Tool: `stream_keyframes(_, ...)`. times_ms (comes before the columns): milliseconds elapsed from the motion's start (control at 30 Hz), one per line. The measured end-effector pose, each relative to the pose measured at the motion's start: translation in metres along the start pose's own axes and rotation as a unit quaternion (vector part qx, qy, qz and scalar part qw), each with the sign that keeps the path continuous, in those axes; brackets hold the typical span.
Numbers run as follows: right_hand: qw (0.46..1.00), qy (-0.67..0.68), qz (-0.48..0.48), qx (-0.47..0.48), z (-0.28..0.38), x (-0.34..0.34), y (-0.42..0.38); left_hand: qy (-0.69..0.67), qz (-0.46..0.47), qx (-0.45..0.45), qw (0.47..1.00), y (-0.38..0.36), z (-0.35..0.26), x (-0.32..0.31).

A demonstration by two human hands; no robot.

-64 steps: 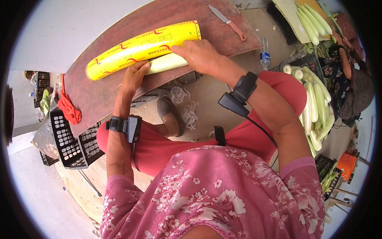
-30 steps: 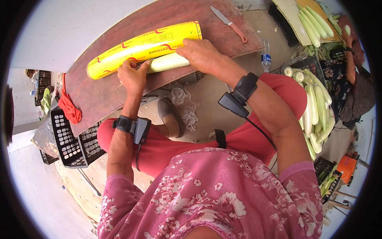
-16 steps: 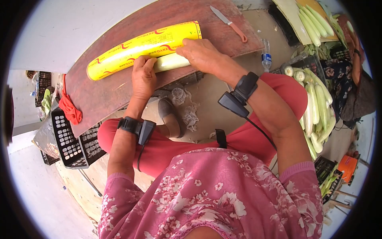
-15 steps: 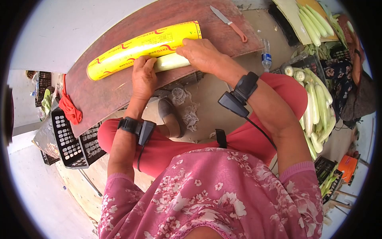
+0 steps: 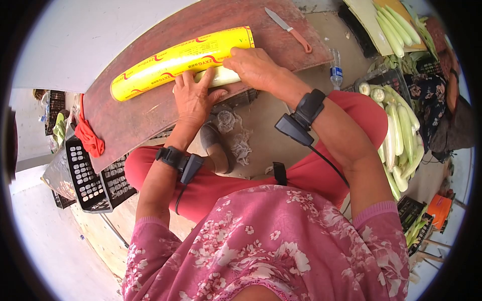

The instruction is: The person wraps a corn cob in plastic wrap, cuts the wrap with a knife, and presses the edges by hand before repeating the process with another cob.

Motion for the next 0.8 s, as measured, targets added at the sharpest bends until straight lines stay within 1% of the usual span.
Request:
stream_keyframes(100,1.0,-0.008,-0.018,-0.002,0.0,0.002,0.0,0.009,-0.013,0.004,1.0,0.002,-0.001,-0.002)
stream_keyframes(200,0.999,-0.036,-0.022,-0.007,0.0,0.0,0.001,0.016,-0.003,0.022,1.0,0.004,-0.002,-0.004)
stream_keyframes(300,0.997,-0.001,-0.078,-0.01,0.001,0.004,0.0,0.012,0.0,0.032,0.999,0.006,-0.001,-0.005)
stream_keyframes(400,0.99,-0.012,-0.138,0.015,0.003,0.002,-0.004,0.001,-0.031,0.016,0.999,0.007,-0.001,-0.003)
stream_keyframes(500,0.983,-0.035,-0.173,0.058,0.003,0.001,-0.009,-0.006,-0.021,0.024,0.999,0.008,0.0,-0.003)
stream_keyframes(600,0.982,-0.027,-0.172,0.076,0.001,0.0,-0.01,-0.005,-0.012,0.029,1.0,0.007,0.002,-0.005)
stream_keyframes(700,0.987,0.002,-0.138,0.086,0.0,-0.004,-0.015,-0.014,-0.015,0.026,0.999,0.008,0.003,-0.005)
stream_keyframes(800,0.992,-0.045,-0.096,0.067,0.005,-0.002,-0.023,-0.013,-0.014,0.028,0.999,0.008,0.004,-0.005)
Point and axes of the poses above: each hand's wrist, its own y-axis towards the middle knuckle, its own x-axis out of the back of the hand, z = x × y, the point moved 6 cm from there along y, towards the middle knuckle, and after that the axes turned 8 degrees about -x, right-handed, at the moved point
